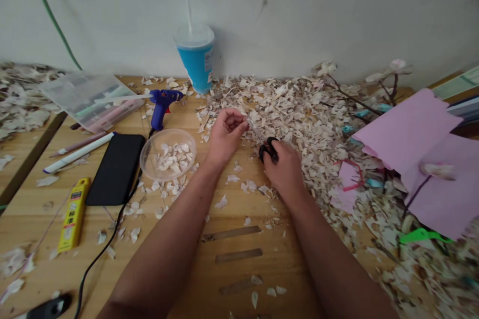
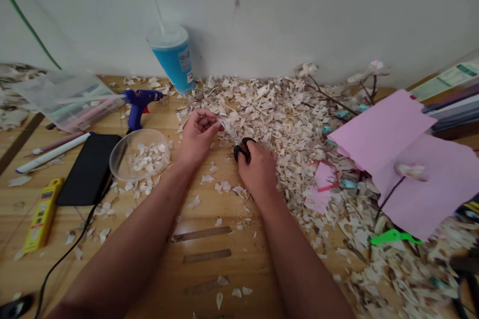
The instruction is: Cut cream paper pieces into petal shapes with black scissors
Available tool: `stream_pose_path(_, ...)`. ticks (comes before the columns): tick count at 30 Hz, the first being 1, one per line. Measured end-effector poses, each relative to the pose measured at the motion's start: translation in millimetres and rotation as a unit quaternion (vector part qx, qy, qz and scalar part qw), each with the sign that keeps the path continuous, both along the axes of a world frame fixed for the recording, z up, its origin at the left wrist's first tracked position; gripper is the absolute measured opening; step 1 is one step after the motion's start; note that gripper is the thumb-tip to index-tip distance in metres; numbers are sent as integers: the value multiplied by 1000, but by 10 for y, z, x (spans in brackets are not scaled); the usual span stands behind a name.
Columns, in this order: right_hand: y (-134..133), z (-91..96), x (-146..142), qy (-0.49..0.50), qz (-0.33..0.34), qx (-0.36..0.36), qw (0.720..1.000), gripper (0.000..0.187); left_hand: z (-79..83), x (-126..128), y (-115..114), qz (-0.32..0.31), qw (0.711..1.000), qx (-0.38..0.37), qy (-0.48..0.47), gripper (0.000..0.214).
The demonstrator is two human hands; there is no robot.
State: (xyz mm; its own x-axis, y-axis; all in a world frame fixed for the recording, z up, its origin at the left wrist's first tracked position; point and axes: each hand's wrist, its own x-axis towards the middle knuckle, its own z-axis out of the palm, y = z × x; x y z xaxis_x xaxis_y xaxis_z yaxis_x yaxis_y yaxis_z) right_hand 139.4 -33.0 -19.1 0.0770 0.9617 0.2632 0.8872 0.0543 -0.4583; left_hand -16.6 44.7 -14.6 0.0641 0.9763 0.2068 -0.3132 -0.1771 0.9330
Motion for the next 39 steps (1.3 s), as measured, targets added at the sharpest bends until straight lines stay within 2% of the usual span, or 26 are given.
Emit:
stream_pose_path(12,4,-29,17,-25,-9,-10,1000,20,-19,-5,-15,4,994,76,79,24)
stream_pose_path(17,-5,-55,47,-37,-30,-4,999,26,-23,5,-39,35,985,97,135,24)
stream_pose_path(20,-17,-42,65,-34,-51,9,998,27,-16,15,-39,64,986,78,133,25)
stream_pose_path(23,-27,-14,67,-11,-87,44,995,27,-16,20,-14,93,993,12,69,23)
stream_pose_path(25,-27,-1,56,-5,-99,63,993,26,-22,17,9,91,995,-43,16,22)
stream_pose_path(28,-19,0,24,-19,-82,53,995,21,-32,12,31,77,992,-90,-50,25)
stream_pose_path(33,-2,-10,-13,-31,-50,9,998,19,-40,34,11,59,989,-105,-91,24)
stream_pose_path(39,-3,-14,-18,-27,-22,-7,999,19,-20,82,-52,21,998,-63,-23,19)
